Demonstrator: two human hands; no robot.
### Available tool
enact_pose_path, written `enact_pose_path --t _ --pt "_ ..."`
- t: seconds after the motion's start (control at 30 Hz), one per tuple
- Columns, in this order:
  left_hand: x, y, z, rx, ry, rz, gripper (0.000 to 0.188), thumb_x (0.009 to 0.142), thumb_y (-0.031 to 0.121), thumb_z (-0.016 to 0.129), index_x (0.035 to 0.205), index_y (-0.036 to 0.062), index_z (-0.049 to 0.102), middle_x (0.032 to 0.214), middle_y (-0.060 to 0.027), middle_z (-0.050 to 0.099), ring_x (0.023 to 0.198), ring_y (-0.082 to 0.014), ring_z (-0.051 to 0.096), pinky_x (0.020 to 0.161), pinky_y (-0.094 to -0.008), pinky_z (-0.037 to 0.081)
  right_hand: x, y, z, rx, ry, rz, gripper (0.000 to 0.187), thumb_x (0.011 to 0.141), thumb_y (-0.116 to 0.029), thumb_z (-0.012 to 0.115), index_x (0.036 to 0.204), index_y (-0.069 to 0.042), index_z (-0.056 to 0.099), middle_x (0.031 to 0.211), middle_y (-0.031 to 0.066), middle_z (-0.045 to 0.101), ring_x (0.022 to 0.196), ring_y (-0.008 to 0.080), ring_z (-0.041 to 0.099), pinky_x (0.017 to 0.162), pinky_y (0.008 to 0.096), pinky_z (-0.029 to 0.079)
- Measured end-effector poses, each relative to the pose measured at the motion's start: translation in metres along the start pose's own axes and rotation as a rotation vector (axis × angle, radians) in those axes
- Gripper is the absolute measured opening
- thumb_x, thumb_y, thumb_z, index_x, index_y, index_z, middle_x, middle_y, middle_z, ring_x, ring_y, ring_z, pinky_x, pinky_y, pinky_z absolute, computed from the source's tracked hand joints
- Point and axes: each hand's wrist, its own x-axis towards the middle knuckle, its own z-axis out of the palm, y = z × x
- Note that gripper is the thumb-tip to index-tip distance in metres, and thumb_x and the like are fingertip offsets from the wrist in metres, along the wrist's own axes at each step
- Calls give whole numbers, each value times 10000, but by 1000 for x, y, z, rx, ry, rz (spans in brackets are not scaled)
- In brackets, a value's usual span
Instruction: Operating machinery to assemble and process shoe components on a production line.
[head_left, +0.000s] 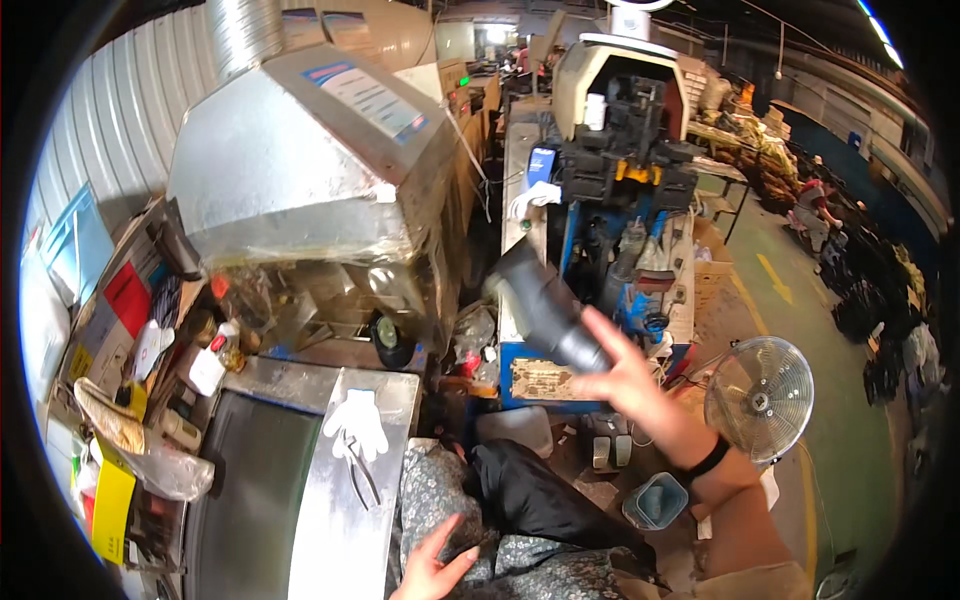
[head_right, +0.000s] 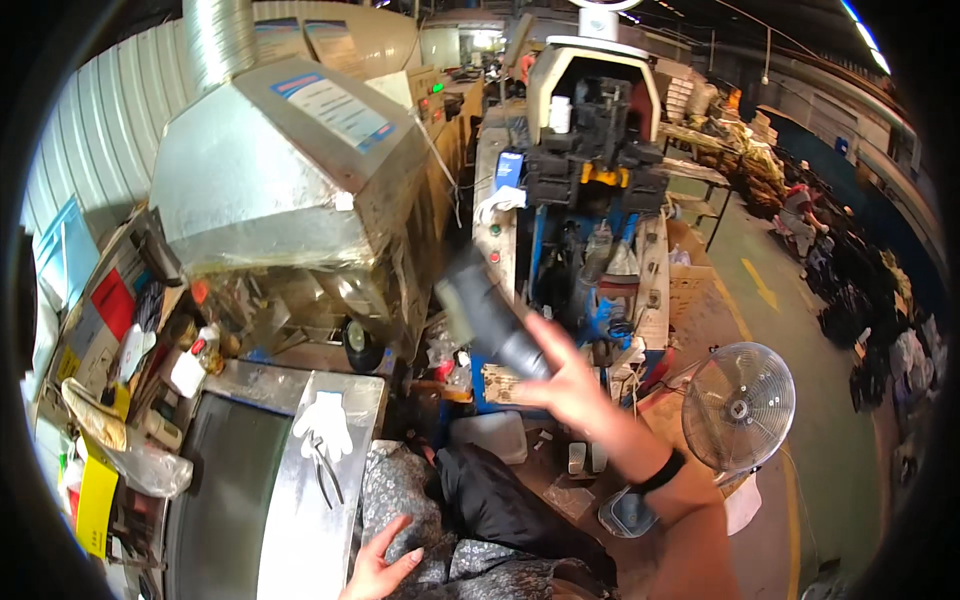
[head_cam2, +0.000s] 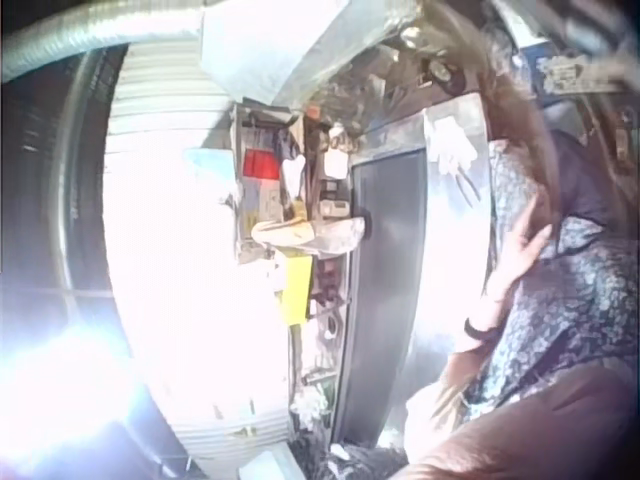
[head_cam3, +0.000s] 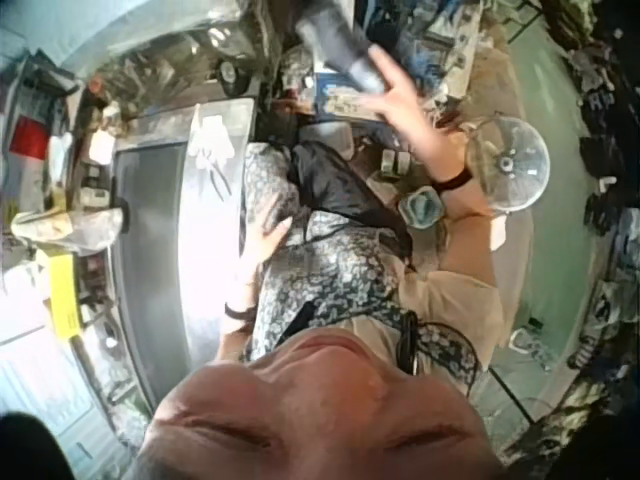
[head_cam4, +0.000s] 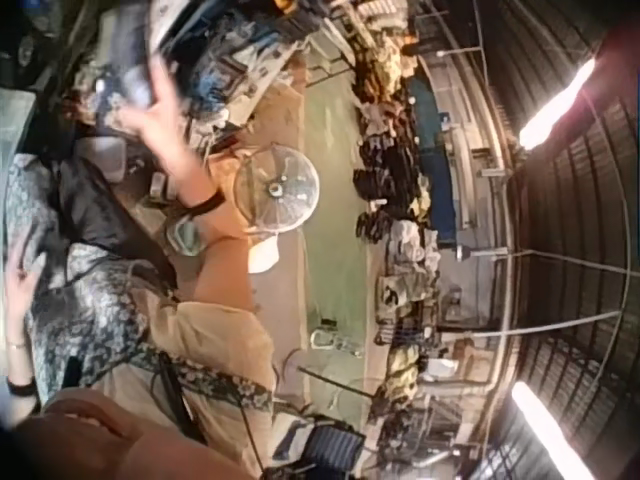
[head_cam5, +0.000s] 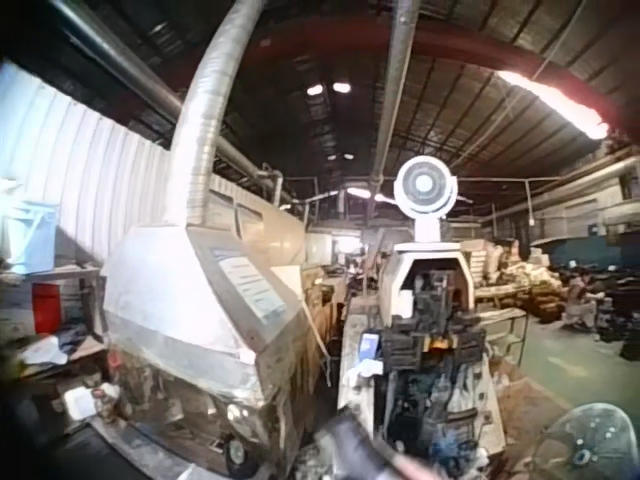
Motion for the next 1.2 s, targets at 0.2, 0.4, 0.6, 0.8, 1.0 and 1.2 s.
enact_pose_path --t 0.2,0.4,0.6,0.8,1.0,1.2 --pt "-56 -111 -9 132 109 -228 390 932 177 640 1277 4 585 1141 -166 679 1028 -228 656 888 -324 516 92 10 -155 -957 592 30 842 591 -189 746 1395 -276 515 1507 291 298 1086 427 596 977 409 471" --pt "-54 -94 8 187 226 -262 336 930 210 633 1214 30 636 1052 -153 705 964 -224 671 847 -330 521 137 13 -187 -1153 545 256 825 629 -217 736 1404 -364 493 1543 257 258 1210 493 497 1047 441 414" --pt "-46 -77 20 411 229 -229 322 928 244 610 1178 46 659 1024 -181 700 937 -282 677 846 -357 519 137 12 -187 -1306 340 447 879 661 -294 735 1464 -383 389 1571 229 193 1218 507 480 1042 448 430" --pt "-43 -66 32 367 217 -274 327 919 244 616 1189 64 657 983 -183 705 902 -304 689 808 -379 534 112 43 -169 -1319 545 288 748 794 -422 682 1470 -368 365 1568 228 191 1211 464 459 986 486 452" --pt "-48 -58 29 554 199 -236 363 913 280 612 1213 78 649 992 -209 698 917 -328 684 817 -403 529 135 48 -149 -1393 589 203 716 770 -424 691 1432 -351 429 1513 258 280 1176 469 484 979 490 454" --pt "-63 -83 -3 529 317 -102 292 896 207 636 1122 23 658 1060 -187 682 1005 -337 657 864 -396 528 148 69 -189 -1295 385 -44 702 797 -363 701 1442 -235 453 1356 238 511 1258 372 490 1054 472 395"
